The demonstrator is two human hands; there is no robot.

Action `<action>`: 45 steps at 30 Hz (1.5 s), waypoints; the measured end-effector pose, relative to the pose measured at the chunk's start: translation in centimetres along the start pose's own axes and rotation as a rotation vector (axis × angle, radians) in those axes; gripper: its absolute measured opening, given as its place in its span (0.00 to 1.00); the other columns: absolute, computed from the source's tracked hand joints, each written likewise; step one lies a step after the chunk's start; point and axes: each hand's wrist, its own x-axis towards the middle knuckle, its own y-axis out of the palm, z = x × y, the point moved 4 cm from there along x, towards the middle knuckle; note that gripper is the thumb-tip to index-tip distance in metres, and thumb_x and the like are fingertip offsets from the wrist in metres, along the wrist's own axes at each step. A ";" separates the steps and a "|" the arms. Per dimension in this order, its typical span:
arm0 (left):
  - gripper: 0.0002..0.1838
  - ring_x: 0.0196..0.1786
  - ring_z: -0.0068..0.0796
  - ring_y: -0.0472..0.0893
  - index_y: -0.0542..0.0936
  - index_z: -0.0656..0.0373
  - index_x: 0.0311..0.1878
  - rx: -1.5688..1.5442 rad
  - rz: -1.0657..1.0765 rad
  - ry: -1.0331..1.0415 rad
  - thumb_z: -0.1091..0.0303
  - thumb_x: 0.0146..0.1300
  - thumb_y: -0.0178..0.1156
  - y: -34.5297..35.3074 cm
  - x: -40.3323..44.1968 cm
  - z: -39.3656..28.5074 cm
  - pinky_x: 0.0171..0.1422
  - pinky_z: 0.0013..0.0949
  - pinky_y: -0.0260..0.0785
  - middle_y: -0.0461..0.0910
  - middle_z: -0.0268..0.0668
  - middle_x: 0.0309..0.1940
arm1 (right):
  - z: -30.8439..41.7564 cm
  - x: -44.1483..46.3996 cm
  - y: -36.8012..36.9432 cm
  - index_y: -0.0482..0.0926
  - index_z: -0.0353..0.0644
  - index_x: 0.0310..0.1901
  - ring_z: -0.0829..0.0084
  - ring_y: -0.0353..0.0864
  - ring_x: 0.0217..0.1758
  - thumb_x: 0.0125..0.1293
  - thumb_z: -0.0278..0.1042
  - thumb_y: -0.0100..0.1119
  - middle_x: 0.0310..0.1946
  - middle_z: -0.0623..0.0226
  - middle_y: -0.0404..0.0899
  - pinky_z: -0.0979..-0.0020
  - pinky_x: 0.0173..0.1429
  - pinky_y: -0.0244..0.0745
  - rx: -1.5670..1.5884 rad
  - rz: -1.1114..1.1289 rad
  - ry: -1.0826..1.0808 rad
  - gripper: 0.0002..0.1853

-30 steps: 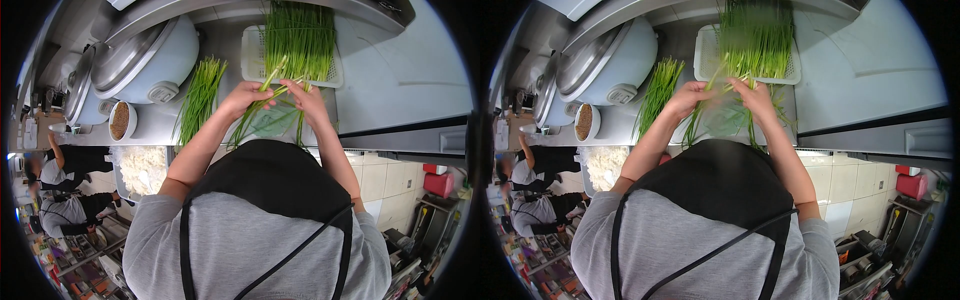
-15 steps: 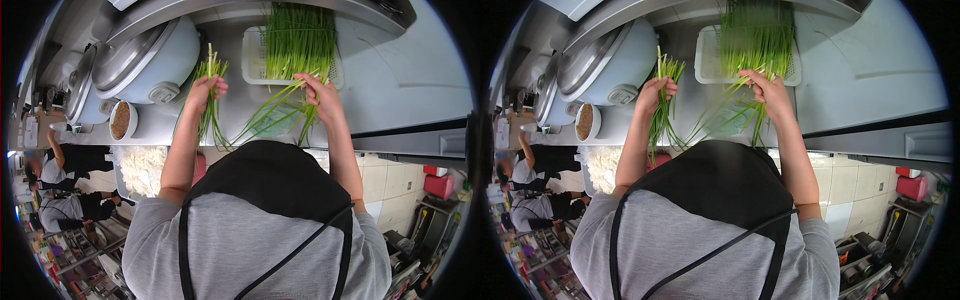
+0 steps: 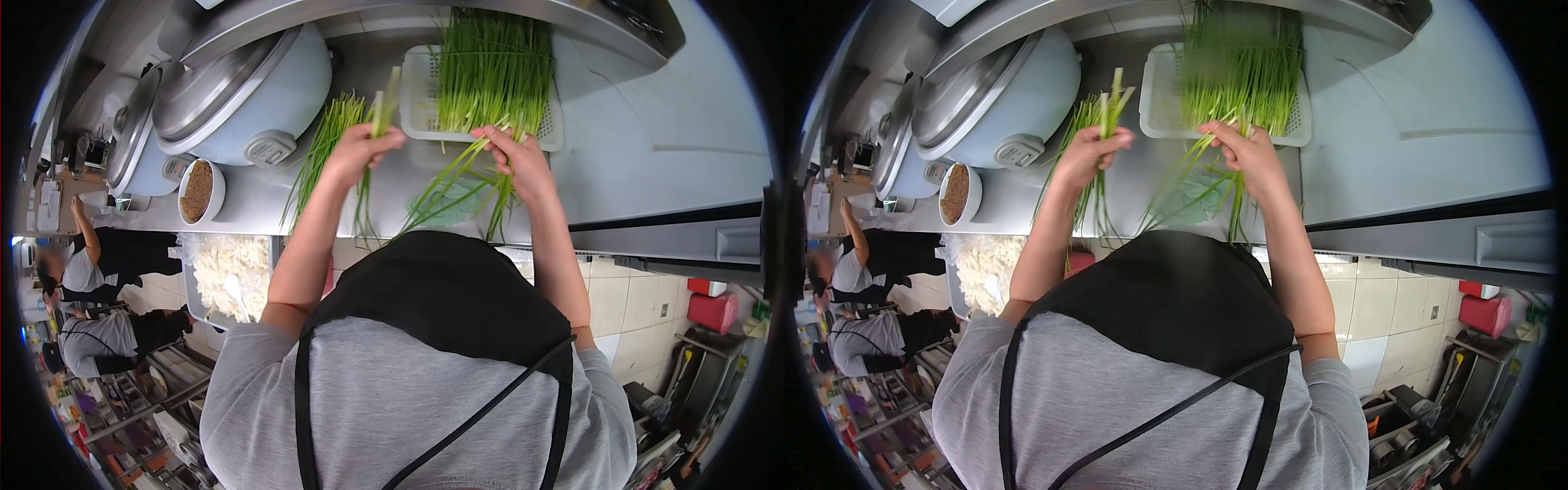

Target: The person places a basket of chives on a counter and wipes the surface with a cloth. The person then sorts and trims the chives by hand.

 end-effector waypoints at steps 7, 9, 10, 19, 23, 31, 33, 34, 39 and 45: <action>0.09 0.17 0.11 0.60 0.78 0.61 0.30 0.103 0.196 0.019 0.67 0.48 0.65 6.5 1.5 -1.5 0.20 0.18 0.47 0.71 0.25 0.18 | 0.0 0.3 2.1 0.78 0.38 0.37 0.89 0.54 0.17 0.59 0.38 0.55 0.20 0.77 0.68 0.84 0.19 0.47 -0.031 -0.023 -0.016 0.12; 0.11 0.17 0.12 0.61 0.78 0.61 0.29 0.044 0.189 0.019 0.65 0.47 0.67 6.5 1.9 -2.0 0.20 0.19 0.48 0.71 0.26 0.19 | 0.5 -0.2 1.9 0.79 0.37 0.36 0.88 0.62 0.20 0.58 0.34 0.57 0.25 0.74 0.74 0.84 0.24 0.56 -0.150 -0.098 -0.031 0.10; 0.11 0.17 0.12 0.61 0.78 0.61 0.29 -0.002 0.186 0.030 0.66 0.47 0.67 6.4 2.0 -2.2 0.20 0.19 0.48 0.71 0.26 0.19 | -0.1 0.0 1.9 0.79 0.37 0.36 0.88 0.62 0.20 0.58 0.34 0.57 0.25 0.74 0.74 0.84 0.24 0.56 -0.148 -0.100 -0.033 0.10; 0.07 0.16 0.12 0.60 0.76 0.61 0.29 -0.099 0.072 0.080 0.71 0.49 0.64 6.5 2.4 -2.9 0.20 0.19 0.49 0.70 0.25 0.17 | -2.8 0.8 3.3 0.78 0.37 0.25 0.84 0.68 0.22 0.51 0.32 0.59 0.18 0.74 0.74 0.78 0.31 0.64 -0.282 -0.034 -0.157 0.07; 0.03 0.16 0.12 0.60 0.76 0.59 0.28 -0.142 0.018 0.075 0.72 0.51 0.61 5.4 2.7 -3.3 0.19 0.19 0.49 0.69 0.24 0.17 | -5.4 0.5 3.6 0.79 0.37 0.28 0.80 0.70 0.23 0.51 0.34 0.59 0.19 0.69 0.76 0.74 0.30 0.67 -0.472 0.102 -0.116 0.08; 0.04 0.15 0.12 0.60 0.76 0.60 0.27 -0.098 0.183 0.021 0.71 0.51 0.61 6.8 2.0 -3.0 0.20 0.20 0.50 0.68 0.24 0.16 | -1.5 0.8 2.4 0.77 0.41 0.33 0.85 0.66 0.23 0.57 0.41 0.57 0.24 0.75 0.73 0.83 0.26 0.60 -0.031 -0.068 0.026 0.11; 0.05 0.18 0.13 0.63 0.77 0.62 0.31 -0.014 0.247 0.011 0.70 0.53 0.60 7.4 1.9 -2.8 0.22 0.20 0.53 0.71 0.26 0.19 | -1.5 1.0 2.3 0.76 0.42 0.32 0.86 0.66 0.24 0.58 0.41 0.56 0.25 0.75 0.72 0.85 0.27 0.59 0.037 -0.009 0.026 0.11; 0.05 0.18 0.13 0.63 0.77 0.62 0.31 -0.012 0.247 0.014 0.70 0.53 0.60 7.4 1.8 -2.7 0.22 0.20 0.53 0.71 0.26 0.19 | -1.4 1.2 2.0 0.74 0.41 0.32 0.84 0.66 0.25 0.60 0.39 0.53 0.26 0.73 0.71 0.84 0.28 0.60 0.076 -0.055 -0.053 0.10; 0.12 0.26 0.17 0.68 0.75 0.65 0.41 -0.179 0.298 0.018 0.67 0.57 0.56 6.8 1.2 -2.7 0.29 0.23 0.60 0.76 0.34 0.30 | -1.8 1.3 2.0 0.70 0.37 0.36 0.80 0.67 0.26 0.64 0.37 0.48 0.26 0.71 0.70 0.78 0.31 0.64 0.344 -0.232 -0.116 0.10; 0.11 0.28 0.19 0.71 0.76 0.65 0.42 -0.165 0.382 -0.042 0.68 0.59 0.53 6.6 1.0 -1.8 0.31 0.24 0.62 0.77 0.36 0.31 | -1.4 1.0 2.1 0.69 0.36 0.40 0.81 0.65 0.23 0.64 0.40 0.50 0.23 0.72 0.69 0.77 0.29 0.63 0.379 -0.176 -0.182 0.14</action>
